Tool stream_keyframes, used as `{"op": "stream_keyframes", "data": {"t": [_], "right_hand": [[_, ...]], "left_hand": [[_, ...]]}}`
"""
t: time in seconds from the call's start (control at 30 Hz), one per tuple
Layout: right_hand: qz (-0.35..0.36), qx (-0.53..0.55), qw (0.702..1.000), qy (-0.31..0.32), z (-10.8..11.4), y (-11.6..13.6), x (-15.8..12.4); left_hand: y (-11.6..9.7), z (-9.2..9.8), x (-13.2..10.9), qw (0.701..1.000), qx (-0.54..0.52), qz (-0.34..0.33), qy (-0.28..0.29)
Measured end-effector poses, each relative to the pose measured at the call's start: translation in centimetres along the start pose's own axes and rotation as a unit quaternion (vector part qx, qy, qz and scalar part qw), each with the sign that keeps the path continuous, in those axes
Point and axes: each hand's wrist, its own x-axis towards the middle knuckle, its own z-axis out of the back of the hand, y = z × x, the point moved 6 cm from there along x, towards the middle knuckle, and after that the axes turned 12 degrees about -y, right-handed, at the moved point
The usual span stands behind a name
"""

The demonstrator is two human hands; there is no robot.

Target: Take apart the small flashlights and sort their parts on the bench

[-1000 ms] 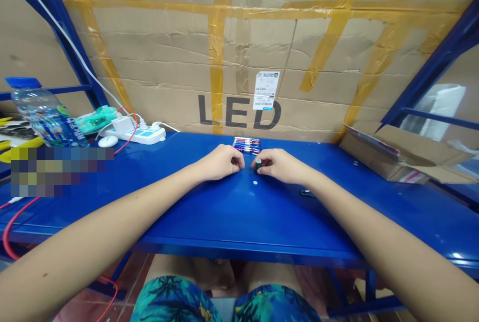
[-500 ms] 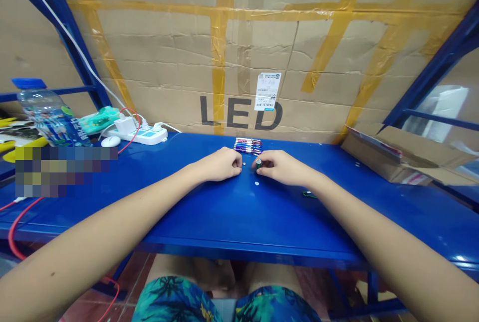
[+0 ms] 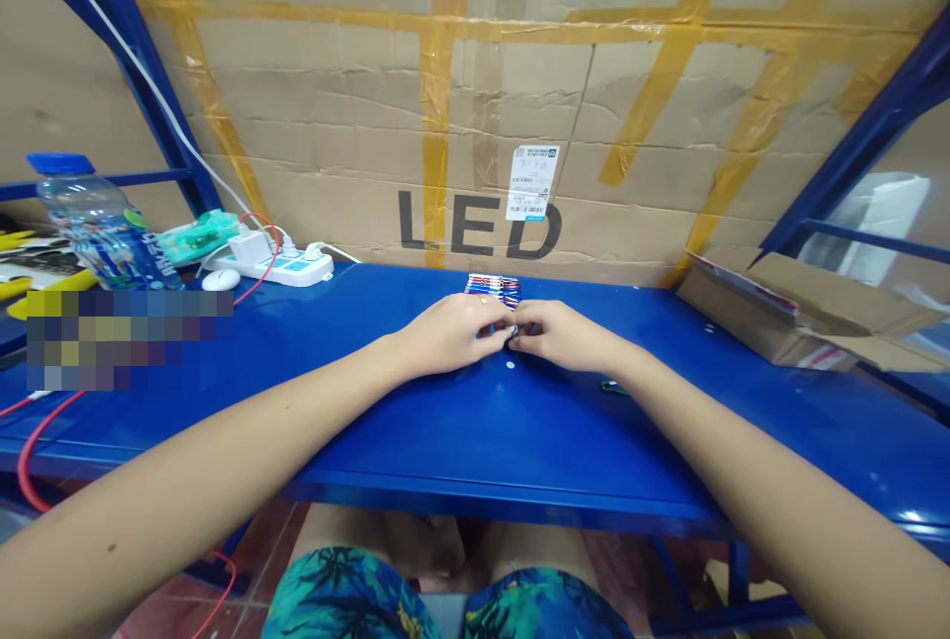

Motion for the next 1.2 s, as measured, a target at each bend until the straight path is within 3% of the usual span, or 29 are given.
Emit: {"op": "stream_keyframes", "data": {"t": [1.2], "right_hand": [[0.017, 0.017, 1.0, 0.006, 0.02, 0.42, 0.0]], "left_hand": [[-0.03, -0.5, -0.1, 0.999, -0.029, -0.013, 0.004]]}}
